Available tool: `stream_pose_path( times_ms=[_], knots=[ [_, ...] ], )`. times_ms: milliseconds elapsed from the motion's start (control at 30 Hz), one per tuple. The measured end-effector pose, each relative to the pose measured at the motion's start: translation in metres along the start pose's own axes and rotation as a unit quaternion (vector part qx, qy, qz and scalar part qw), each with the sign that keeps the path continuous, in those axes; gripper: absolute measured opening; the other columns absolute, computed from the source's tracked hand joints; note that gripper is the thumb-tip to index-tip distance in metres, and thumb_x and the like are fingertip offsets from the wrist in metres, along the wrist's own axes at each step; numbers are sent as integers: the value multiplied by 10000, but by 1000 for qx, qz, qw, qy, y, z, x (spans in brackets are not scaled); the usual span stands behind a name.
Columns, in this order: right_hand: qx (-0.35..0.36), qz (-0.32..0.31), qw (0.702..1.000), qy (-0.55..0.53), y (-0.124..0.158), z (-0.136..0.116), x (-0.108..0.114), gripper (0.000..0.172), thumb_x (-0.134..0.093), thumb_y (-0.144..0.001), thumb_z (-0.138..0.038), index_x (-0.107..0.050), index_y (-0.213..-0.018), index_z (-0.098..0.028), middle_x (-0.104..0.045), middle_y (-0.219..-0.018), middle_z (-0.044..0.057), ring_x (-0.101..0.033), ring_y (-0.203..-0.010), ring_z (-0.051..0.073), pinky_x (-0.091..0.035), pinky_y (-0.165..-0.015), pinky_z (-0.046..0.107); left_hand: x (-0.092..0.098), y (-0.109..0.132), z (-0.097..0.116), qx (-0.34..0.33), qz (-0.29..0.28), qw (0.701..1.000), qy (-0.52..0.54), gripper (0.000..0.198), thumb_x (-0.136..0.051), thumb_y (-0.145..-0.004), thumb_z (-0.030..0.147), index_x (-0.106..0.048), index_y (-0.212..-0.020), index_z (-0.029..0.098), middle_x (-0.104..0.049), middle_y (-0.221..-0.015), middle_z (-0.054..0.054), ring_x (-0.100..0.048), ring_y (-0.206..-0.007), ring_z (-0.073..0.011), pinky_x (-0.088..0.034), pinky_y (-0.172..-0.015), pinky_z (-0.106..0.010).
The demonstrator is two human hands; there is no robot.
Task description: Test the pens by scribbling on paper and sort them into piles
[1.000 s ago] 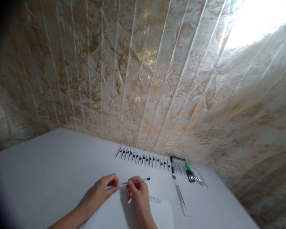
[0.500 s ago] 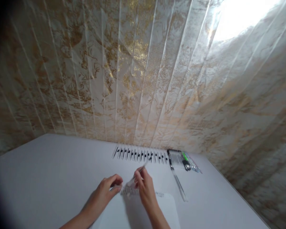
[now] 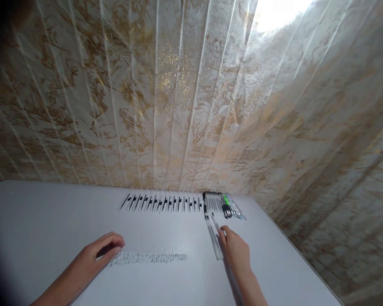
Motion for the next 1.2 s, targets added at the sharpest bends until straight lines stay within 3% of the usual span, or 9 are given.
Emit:
stream_pose_path(
  times_ms=[133, 267, 333, 433, 700, 967, 1033, 1133, 1200],
  knots=[
    [11, -26, 999, 20, -7, -4, -4, 425, -280, -976, -410, -672, -1005, -250, -765, -960, 95, -706, -879, 268, -441, -632, 298, 20, -25, -9, 2, 126, 988, -92, 225, -464, -889, 386, -606, -963, 229, -640, -918, -14, -615, -733, -185, -506, -677, -275],
    [16, -41, 999, 20, -6, -3, -7, 409, -292, -967, -405, -654, -1071, -247, -767, -977, 95, -712, -892, 282, -465, -642, 317, 36, -72, -21, 5, 167, 975, -150, 231, -478, -860, 258, -589, -1050, 185, -604, -1055, -64, -620, -860, -210, -527, -793, -352],
    [26, -46, 998, 17, -5, -2, -11, 389, -316, -952, -411, -629, -1129, -262, -767, -1000, 75, -715, -897, 275, -475, -648, 315, 40, -93, -28, 3, 172, 969, -177, 237, -485, -891, 192, -586, -1104, 167, -593, -1119, -75, -608, -967, -209, -502, -889, -379],
    [33, -46, 998, 13, -2, -1, -16, 391, -318, -935, -411, -617, -1147, -275, -765, -1018, 58, -718, -893, 264, -485, -666, 311, 39, -116, -37, 5, 166, 963, -214, 212, -569, -937, 244, -591, -1131, 161, -601, -1172, -76, -606, -1025, -228, -506, -887, -433],
    [-1, -24, 999, -32, 0, 7, -13, 458, -279, -915, -478, -610, -1166, -284, -765, -1013, 62, -714, -887, 281, -486, -682, 330, 31, -143, -47, -19, 123, 955, -270, 312, -596, -937, 289, -557, -1229, 185, -548, -1299, -93, -582, -1104, -264, -499, -912, -485],
    [-11, 59, 992, -107, 7, 2, 8, 482, -340, -877, -559, -603, -1172, -284, -720, -650, 20, -693, -608, 251, -456, -548, 286, 48, -134, -53, -80, 43, 968, -232, 293, -602, -932, 269, -573, -1208, 175, -565, -1288, -90, -557, -1152, -275, -454, -963, -514],
    [6, 69, 990, -122, 10, -11, 14, 480, -357, -873, -560, -610, -1170, -280, -715, -647, 20, -686, -590, 244, -452, -539, 278, 53, -122, -52, -95, 27, 972, -213, 273, -561, -924, 155, -590, -1194, 183, -585, -1274, -85, -541, -1171, -262, -427, -1001, -495],
    [56, 68, 983, -159, 15, -41, 17, 465, -372, -881, -538, -603, -1177, -266, -719, -703, 28, -682, -608, 224, -463, -560, 263, 56, -95, -47, -113, 11, 976, -184, 447, -435, -834, -15, -620, -1166, 219, -628, -1232, -68, -542, -1150, -228, -412, -1026, -431],
    [102, 55, 977, -181, 22, -66, 16, 433, -386, -894, -511, -593, -1183, -264, -712, -738, 24, -669, -610, 206, -469, -575, 253, 55, -72, -39, -128, -1, 978, -167, 506, -387, -800, -36, -627, -1152, 238, -645, -1202, -55, -554, -1114, -211, -429, -1003, -391]
  ],
)
Point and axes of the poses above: each hand's wrist, its own y-axis away from the middle knuckle, its own x-axis out of the back of the hand, z = x × y, the point moved 4 cm from there along -y, towards the middle knuckle
